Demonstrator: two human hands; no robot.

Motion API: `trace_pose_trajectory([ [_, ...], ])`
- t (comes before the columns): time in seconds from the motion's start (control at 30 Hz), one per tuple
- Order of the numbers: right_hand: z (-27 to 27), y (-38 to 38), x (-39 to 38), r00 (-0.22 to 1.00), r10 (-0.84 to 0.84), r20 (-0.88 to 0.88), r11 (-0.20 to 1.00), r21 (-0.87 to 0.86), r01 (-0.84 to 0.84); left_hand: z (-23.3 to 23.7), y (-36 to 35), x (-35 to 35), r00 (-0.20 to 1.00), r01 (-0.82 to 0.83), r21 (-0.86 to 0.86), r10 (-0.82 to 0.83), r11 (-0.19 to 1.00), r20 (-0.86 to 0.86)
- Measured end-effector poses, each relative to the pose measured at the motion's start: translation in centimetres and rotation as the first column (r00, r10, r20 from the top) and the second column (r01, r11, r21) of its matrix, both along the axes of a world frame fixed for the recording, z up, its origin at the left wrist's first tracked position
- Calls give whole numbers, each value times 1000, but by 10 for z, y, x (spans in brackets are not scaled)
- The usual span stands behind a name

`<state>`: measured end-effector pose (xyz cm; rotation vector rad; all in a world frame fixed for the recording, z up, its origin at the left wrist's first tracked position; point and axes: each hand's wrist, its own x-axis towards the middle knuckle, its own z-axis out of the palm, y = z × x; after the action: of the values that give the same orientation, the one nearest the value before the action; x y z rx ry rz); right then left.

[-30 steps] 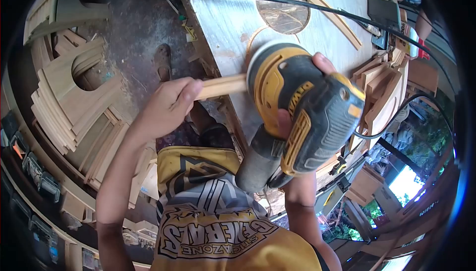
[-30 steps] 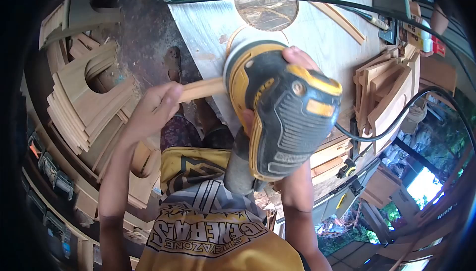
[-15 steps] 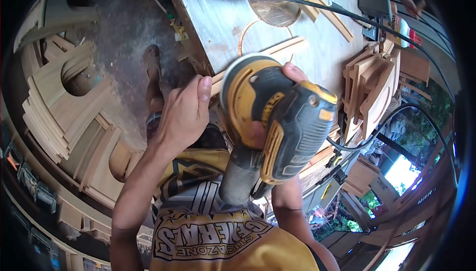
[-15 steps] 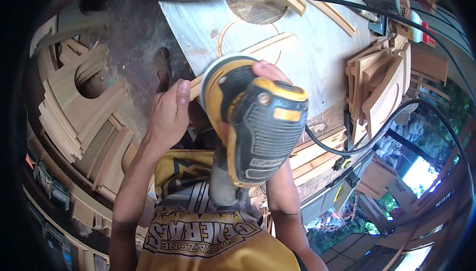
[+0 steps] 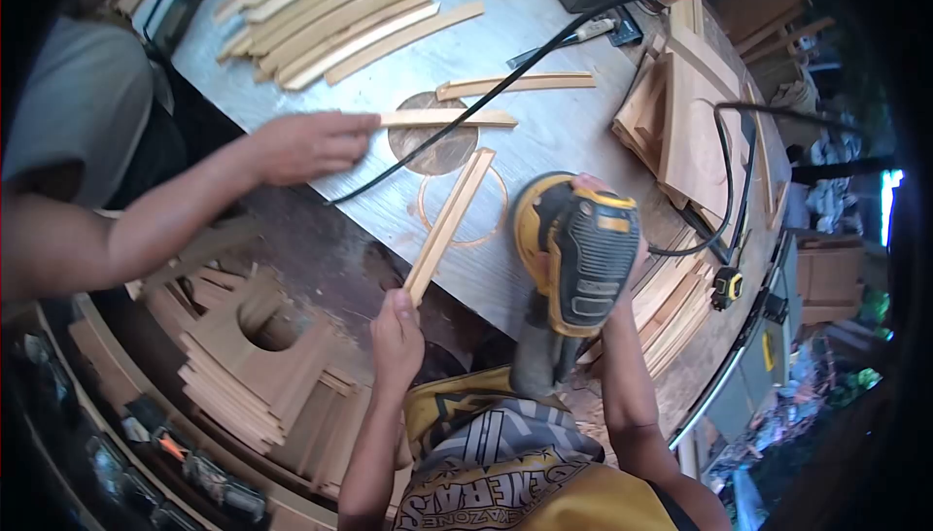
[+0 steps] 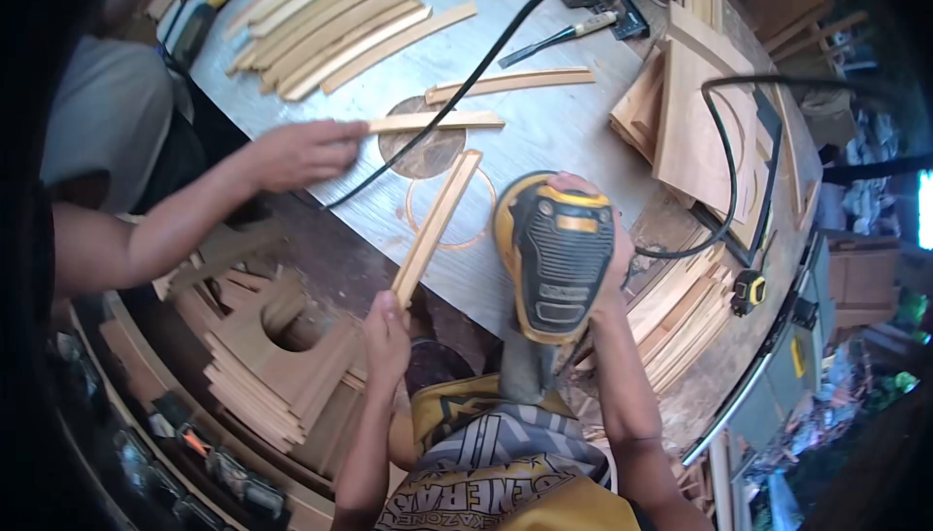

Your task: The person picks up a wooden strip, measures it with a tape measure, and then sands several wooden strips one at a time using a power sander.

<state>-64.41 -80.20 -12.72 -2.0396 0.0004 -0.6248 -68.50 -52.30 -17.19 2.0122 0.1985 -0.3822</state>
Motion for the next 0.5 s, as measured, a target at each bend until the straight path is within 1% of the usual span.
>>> trace_pose_trajectory([
  [0.03,9,-4,-3,1000,-21,18,1000,19,21,5,-3,2,999,23,-13,-23,1000,-25],
  [0.07,20,-8,-10,999,13,44,999,-38,-11,10,-7,3,999,47,2,-47,999,-11],
  [0.1,29,-10,-18,997,49,65,994,-99,-43,17,-13,5,994,79,7,-78,997,-78],
  [0.13,30,-7,-28,999,-18,30,1000,14,17,22,-19,6,984,102,12,-99,995,-145],
  [0.17,31,-6,-35,999,-30,45,999,30,28,20,-21,7,985,113,29,-108,993,-132],
  [0.23,33,-3,-49,996,-61,69,996,61,57,14,-24,5,943,304,44,-294,952,-154],
  [0.27,35,1,-57,997,-75,34,987,143,69,19,-30,7,922,370,120,-349,921,-167],
  [0.3,32,3,-65,996,-79,34,984,160,72,24,-36,8,921,373,137,-349,918,-172],
  [0.33,25,4,-71,997,-63,42,944,326,46,29,-42,9,897,443,328,-414,834,-156],
  [0.37,21,5,-76,997,-51,54,877,480,19,34,-48,12,863,487,505,-481,713,-154],
  [0.4,31,7,-77,996,-71,58,939,341,47,49,-55,18,876,476,503,-440,722,-197],
  [0.43,31,6,-81,995,-82,59,935,351,56,51,-57,21,872,483,511,-448,711,-200],
  [0.5,29,5,-91,995,-101,-7,937,335,98,56,-59,26,817,543,611,-531,575,-227],
])
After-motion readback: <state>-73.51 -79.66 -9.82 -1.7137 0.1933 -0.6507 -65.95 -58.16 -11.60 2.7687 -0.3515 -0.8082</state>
